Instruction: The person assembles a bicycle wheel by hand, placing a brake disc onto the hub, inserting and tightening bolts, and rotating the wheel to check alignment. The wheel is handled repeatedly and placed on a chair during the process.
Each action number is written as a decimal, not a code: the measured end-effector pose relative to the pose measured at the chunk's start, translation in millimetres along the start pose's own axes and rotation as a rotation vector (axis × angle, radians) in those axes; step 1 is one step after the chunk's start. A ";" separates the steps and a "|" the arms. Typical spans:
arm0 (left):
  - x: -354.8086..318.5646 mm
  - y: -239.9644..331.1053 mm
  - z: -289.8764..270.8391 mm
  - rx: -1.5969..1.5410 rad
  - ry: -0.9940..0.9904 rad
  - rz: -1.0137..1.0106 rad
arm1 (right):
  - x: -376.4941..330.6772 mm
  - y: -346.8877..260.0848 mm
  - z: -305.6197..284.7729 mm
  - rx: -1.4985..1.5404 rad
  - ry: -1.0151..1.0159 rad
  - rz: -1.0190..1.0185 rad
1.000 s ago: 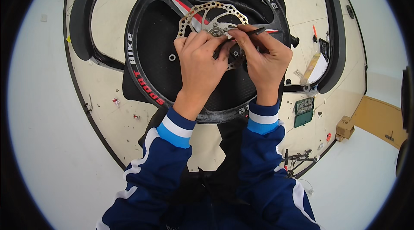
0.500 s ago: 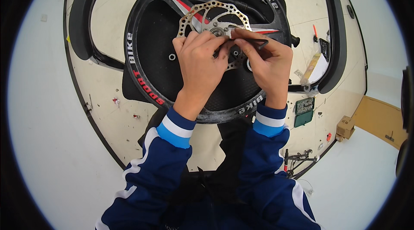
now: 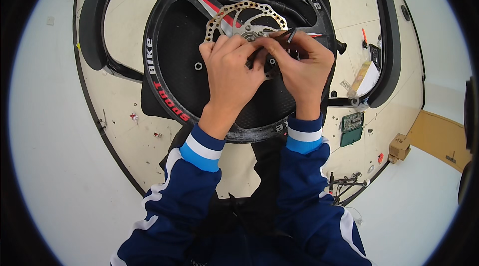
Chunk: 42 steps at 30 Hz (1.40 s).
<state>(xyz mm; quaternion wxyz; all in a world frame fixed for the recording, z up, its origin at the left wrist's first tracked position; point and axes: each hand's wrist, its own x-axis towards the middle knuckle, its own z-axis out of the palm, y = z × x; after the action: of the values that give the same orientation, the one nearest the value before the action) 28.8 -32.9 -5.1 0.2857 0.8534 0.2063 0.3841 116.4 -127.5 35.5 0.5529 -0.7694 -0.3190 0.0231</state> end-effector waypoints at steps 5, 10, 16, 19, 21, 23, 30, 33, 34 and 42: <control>1.3 1.0 -0.8 0.012 -0.029 -0.006 | -2.8 2.7 1.6 0.360 -0.087 0.074; 1.1 2.2 -0.5 0.018 -0.032 -0.015 | -2.2 1.9 -4.2 0.393 -0.111 0.103; 0.8 2.1 -0.3 0.009 -0.016 -0.008 | 0.1 0.5 -5.2 0.102 -0.061 0.115; 0.0 -0.8 -1.1 0.005 -0.029 -0.020 | 1.4 -3.9 -0.7 0.076 -0.045 0.082; -0.3 0.5 -3.2 0.015 -0.086 -0.031 | 0.2 -1.6 1.6 0.183 -0.035 -0.005; 1.2 2.4 -2.4 0.000 -0.058 -0.031 | -0.6 1.8 2.4 0.323 -0.054 0.023; 1.5 3.6 -4.0 0.017 -0.072 -0.037 | -2.5 -2.5 -4.7 0.158 -0.042 0.108; 1.3 3.4 -4.5 0.002 -0.067 -0.031 | -1.0 -3.5 -3.8 0.064 -0.020 0.128; 1.0 2.5 -3.9 0.001 -0.055 -0.026 | -0.2 -4.4 -2.1 0.047 -0.014 0.136; -0.1 2.0 -1.3 0.016 -0.045 -0.027 | -2.1 2.2 -2.9 0.362 -0.039 0.101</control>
<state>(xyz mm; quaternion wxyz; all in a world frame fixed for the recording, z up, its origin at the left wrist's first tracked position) 27.9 -34.0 -3.2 0.2885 0.8613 0.2142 0.3593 116.9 -131.4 34.1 0.6743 -0.6718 -0.2810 0.1228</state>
